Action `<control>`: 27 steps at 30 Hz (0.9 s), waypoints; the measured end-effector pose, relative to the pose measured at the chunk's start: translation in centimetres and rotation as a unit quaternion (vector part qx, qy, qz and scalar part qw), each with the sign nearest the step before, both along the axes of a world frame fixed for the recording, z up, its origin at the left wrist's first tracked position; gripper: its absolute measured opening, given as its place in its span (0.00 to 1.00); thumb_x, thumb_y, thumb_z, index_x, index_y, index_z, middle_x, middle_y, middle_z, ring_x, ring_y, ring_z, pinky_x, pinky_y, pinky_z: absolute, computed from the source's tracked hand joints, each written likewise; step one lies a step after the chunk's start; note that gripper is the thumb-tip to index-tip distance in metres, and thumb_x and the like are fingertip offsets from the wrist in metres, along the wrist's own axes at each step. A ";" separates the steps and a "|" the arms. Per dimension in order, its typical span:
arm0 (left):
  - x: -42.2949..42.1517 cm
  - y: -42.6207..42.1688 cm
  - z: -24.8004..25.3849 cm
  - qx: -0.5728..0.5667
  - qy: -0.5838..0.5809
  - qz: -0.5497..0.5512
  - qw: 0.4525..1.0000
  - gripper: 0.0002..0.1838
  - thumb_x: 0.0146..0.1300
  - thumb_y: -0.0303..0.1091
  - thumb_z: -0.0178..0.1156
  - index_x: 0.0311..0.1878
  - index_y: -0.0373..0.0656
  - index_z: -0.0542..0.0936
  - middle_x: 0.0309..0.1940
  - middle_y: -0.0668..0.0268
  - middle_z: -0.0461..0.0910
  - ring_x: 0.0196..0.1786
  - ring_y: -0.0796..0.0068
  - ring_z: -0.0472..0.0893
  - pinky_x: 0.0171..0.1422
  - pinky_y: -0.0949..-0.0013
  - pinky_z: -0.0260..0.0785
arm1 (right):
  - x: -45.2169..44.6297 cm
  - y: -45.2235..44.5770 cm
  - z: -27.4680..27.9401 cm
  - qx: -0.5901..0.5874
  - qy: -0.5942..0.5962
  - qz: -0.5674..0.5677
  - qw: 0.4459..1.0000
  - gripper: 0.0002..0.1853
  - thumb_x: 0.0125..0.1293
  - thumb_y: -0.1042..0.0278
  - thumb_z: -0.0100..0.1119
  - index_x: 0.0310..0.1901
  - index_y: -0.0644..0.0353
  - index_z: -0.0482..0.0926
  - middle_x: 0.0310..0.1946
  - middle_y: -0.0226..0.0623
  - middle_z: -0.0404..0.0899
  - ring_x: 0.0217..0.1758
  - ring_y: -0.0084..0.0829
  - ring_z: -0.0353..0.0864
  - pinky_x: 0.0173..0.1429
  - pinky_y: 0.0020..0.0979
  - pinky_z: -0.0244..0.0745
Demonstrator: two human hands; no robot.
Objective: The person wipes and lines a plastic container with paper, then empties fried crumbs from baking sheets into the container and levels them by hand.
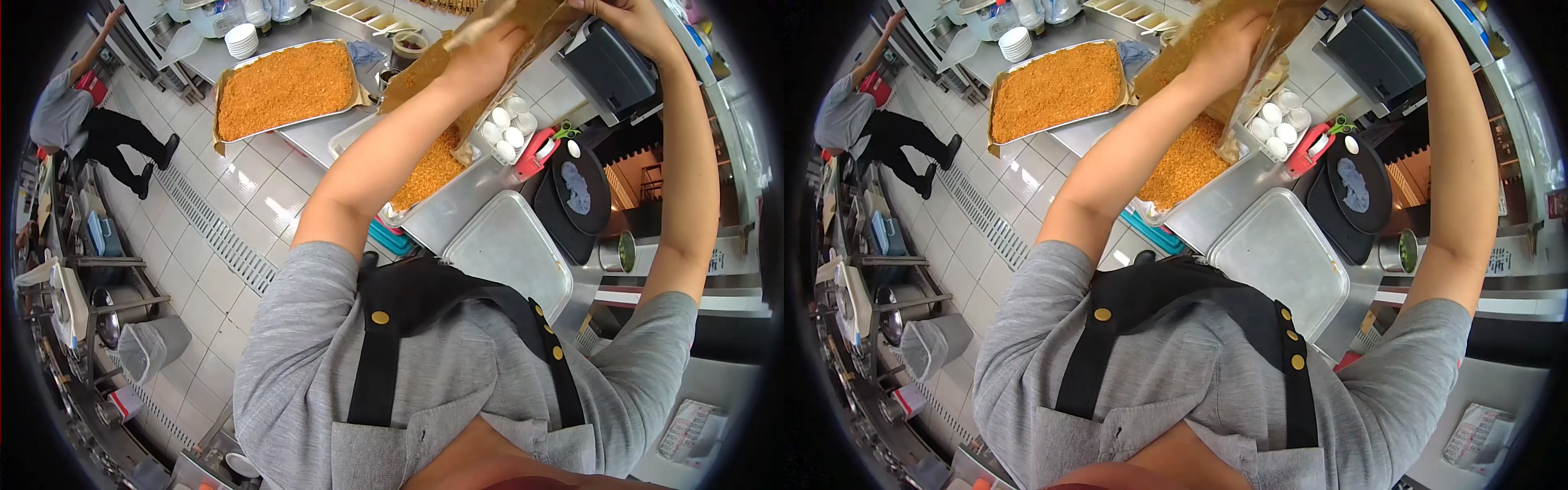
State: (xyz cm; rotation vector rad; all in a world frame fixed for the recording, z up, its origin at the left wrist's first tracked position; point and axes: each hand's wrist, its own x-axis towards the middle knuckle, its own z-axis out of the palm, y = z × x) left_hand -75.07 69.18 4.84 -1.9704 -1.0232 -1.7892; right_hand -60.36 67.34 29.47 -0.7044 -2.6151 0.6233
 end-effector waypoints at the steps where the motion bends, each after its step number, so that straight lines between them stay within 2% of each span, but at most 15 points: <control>1: 0.2 -0.5 0.9 0.001 -0.001 0.000 1.000 0.14 0.70 0.33 0.53 0.51 0.42 0.85 0.49 0.54 0.83 0.52 0.52 0.84 0.58 0.52 0.77 | -0.2 -0.2 0.1 0.001 -0.001 0.000 1.000 0.17 0.62 0.84 0.68 0.51 0.61 0.81 0.44 0.24 0.85 0.48 0.17 0.81 0.56 0.24 0.78; 4: 0.7 -1.7 1.1 -0.049 -0.093 -0.101 0.989 0.16 0.74 0.35 0.51 0.56 0.41 0.83 0.53 0.55 0.83 0.54 0.48 0.83 0.60 0.52 0.76 | -0.7 -0.3 0.1 0.009 0.004 0.018 1.000 0.16 0.61 0.85 0.68 0.51 0.62 0.82 0.44 0.25 0.85 0.48 0.17 0.81 0.56 0.24 0.78; 5: 0.5 -1.8 -0.3 -0.271 -0.128 -0.115 0.947 0.17 0.75 0.36 0.50 0.59 0.43 0.82 0.57 0.56 0.82 0.58 0.49 0.82 0.63 0.53 0.75 | -0.6 0.3 -0.1 0.019 0.000 0.026 0.999 0.16 0.61 0.85 0.68 0.51 0.62 0.82 0.44 0.25 0.85 0.48 0.17 0.81 0.57 0.25 0.78; 7: -0.2 -1.2 -4.6 -0.394 -0.036 -0.120 0.911 0.19 0.76 0.37 0.49 0.64 0.45 0.81 0.62 0.57 0.81 0.64 0.51 0.80 0.66 0.54 0.74 | -0.7 0.4 0.0 0.031 -0.002 0.034 0.999 0.16 0.61 0.85 0.67 0.51 0.62 0.82 0.44 0.25 0.85 0.48 0.17 0.81 0.57 0.25 0.78; 8: -0.6 -0.5 -7.6 -0.300 0.084 -0.115 0.943 0.20 0.75 0.37 0.50 0.64 0.46 0.81 0.62 0.58 0.81 0.66 0.52 0.79 0.67 0.54 0.74 | -0.8 -0.2 0.1 0.036 -0.006 0.021 0.999 0.16 0.61 0.85 0.67 0.51 0.62 0.82 0.44 0.25 0.85 0.49 0.17 0.81 0.57 0.25 0.77; 11: -0.6 1.5 -16.1 -0.176 0.222 -0.006 0.959 0.17 0.72 0.38 0.53 0.58 0.47 0.84 0.55 0.60 0.83 0.61 0.53 0.81 0.62 0.53 0.77 | -0.8 -0.5 0.2 0.046 -0.013 0.002 0.999 0.16 0.62 0.85 0.68 0.51 0.62 0.82 0.43 0.24 0.84 0.49 0.18 0.81 0.57 0.26 0.77; 14: -0.7 -1.8 -8.5 -0.293 0.165 -0.007 0.942 0.16 0.69 0.35 0.54 0.54 0.40 0.83 0.53 0.55 0.83 0.57 0.50 0.82 0.56 0.51 0.78 | -0.8 -0.7 0.0 0.060 -0.016 -0.009 0.998 0.16 0.63 0.84 0.68 0.51 0.62 0.81 0.42 0.24 0.84 0.48 0.18 0.81 0.57 0.27 0.77; 16: -0.3 -2.1 -4.8 -0.227 0.141 0.062 0.962 0.16 0.66 0.34 0.54 0.53 0.45 0.85 0.55 0.65 0.81 0.61 0.59 0.79 0.61 0.55 0.77 | -1.0 -0.7 -0.2 0.068 -0.019 -0.015 0.997 0.16 0.63 0.83 0.69 0.52 0.62 0.81 0.42 0.24 0.84 0.47 0.18 0.81 0.56 0.26 0.78; 18: 0.0 -2.2 -1.7 -0.076 0.084 0.095 0.989 0.15 0.63 0.34 0.56 0.50 0.43 0.85 0.56 0.65 0.80 0.61 0.61 0.78 0.64 0.55 0.75 | -1.5 -0.6 -0.2 0.040 -0.009 -0.011 0.999 0.17 0.65 0.83 0.68 0.54 0.61 0.80 0.41 0.24 0.84 0.46 0.18 0.81 0.55 0.25 0.78; 19: -0.3 -2.0 -0.9 -0.075 0.085 0.094 0.989 0.15 0.63 0.34 0.56 0.50 0.43 0.85 0.56 0.65 0.80 0.61 0.61 0.78 0.64 0.55 0.75 | -1.9 -1.0 -0.2 0.046 -0.017 -0.018 0.999 0.18 0.66 0.84 0.67 0.56 0.61 0.79 0.40 0.24 0.83 0.45 0.18 0.81 0.55 0.24 0.77; 21: -0.9 -1.6 0.2 0.126 0.128 0.217 0.960 0.13 0.62 0.33 0.57 0.47 0.43 0.85 0.55 0.64 0.81 0.60 0.61 0.78 0.65 0.54 0.73 | -2.7 -1.4 0.0 0.069 -0.028 -0.022 0.997 0.18 0.66 0.84 0.67 0.56 0.61 0.79 0.40 0.24 0.83 0.45 0.18 0.81 0.55 0.24 0.77; 22: -0.9 -1.3 -1.4 0.128 0.129 0.217 0.959 0.13 0.62 0.33 0.57 0.47 0.43 0.85 0.55 0.64 0.81 0.60 0.61 0.78 0.65 0.54 0.73 | -2.8 -1.5 0.1 0.092 -0.041 -0.024 0.995 0.18 0.66 0.84 0.66 0.57 0.61 0.79 0.40 0.25 0.83 0.45 0.18 0.81 0.55 0.24 0.77; 24: -0.7 -0.9 -5.7 -0.066 0.195 0.179 0.962 0.18 0.62 0.32 0.58 0.53 0.36 0.82 0.56 0.58 0.80 0.62 0.58 0.79 0.71 0.55 0.69 | -2.9 -1.1 0.0 0.098 -0.024 0.007 0.995 0.18 0.66 0.84 0.67 0.57 0.61 0.79 0.41 0.25 0.83 0.46 0.18 0.81 0.56 0.24 0.77; 25: -1.0 -1.2 -6.1 -0.062 0.197 0.180 0.962 0.18 0.62 0.32 0.58 0.53 0.36 0.82 0.56 0.58 0.80 0.62 0.58 0.79 0.71 0.55 0.69 | -2.9 -0.9 0.0 0.102 -0.009 0.038 0.994 0.19 0.66 0.84 0.67 0.57 0.61 0.79 0.42 0.25 0.82 0.46 0.18 0.81 0.57 0.24 0.77; 27: -1.3 -2.3 -6.9 -0.310 0.328 0.129 0.883 0.20 0.61 0.30 0.59 0.56 0.37 0.82 0.57 0.56 0.79 0.63 0.57 0.78 0.70 0.56 0.69 | -2.8 -0.7 0.5 0.099 -0.027 0.013 0.995 0.19 0.66 0.85 0.66 0.57 0.61 0.79 0.43 0.26 0.82 0.48 0.18 0.81 0.58 0.24 0.77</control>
